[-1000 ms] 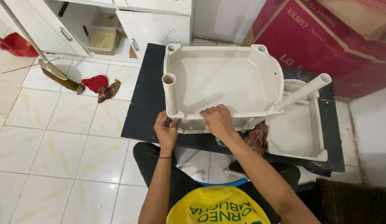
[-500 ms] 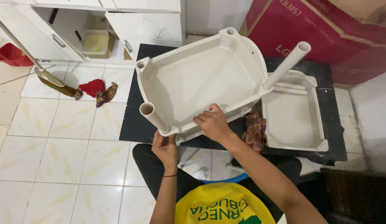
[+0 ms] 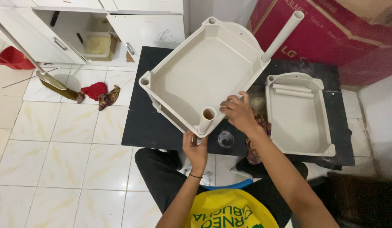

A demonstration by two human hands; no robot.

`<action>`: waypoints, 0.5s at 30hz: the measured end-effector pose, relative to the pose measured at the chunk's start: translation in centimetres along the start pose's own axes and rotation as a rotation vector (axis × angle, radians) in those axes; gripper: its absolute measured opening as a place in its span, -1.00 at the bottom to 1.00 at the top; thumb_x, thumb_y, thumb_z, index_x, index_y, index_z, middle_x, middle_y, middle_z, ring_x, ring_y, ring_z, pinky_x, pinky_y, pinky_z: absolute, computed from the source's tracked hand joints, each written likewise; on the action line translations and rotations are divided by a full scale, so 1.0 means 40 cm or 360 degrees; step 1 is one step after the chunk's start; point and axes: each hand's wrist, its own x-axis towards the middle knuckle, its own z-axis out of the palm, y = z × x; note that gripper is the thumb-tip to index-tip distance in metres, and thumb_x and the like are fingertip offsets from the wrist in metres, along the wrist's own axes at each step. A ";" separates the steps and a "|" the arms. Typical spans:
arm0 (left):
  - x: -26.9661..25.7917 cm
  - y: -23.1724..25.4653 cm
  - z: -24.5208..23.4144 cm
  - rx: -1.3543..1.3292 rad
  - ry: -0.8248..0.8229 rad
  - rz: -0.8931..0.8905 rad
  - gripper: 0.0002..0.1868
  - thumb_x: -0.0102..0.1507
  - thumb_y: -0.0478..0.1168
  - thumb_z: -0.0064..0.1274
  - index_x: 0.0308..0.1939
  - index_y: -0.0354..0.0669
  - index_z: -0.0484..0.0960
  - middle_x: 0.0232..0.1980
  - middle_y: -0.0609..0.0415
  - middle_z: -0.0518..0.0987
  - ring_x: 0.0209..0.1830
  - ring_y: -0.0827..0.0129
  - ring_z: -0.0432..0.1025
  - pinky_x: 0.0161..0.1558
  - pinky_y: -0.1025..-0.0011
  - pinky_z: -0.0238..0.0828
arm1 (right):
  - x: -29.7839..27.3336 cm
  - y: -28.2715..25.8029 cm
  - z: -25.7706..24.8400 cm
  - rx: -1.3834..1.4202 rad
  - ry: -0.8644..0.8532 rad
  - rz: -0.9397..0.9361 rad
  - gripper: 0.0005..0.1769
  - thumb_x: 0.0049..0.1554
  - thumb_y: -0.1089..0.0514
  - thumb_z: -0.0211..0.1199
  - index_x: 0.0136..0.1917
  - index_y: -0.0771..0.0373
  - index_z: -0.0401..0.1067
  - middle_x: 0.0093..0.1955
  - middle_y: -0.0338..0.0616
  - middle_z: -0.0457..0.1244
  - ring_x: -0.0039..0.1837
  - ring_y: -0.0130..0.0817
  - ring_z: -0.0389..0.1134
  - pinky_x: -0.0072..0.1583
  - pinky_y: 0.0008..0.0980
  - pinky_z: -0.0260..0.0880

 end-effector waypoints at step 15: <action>0.078 -0.309 -0.032 0.0158 -0.0937 -0.0206 -0.41 0.09 -0.27 0.42 0.14 -0.26 0.51 0.11 -0.03 0.60 0.14 0.23 0.50 0.14 0.30 0.47 | -0.177 -0.170 0.127 0.2279 0.0434 0.1463 0.25 0.16 0.11 0.34 0.71 0.09 -0.58 0.49 0.12 0.15 0.40 -0.15 0.30 0.24 -0.19 0.38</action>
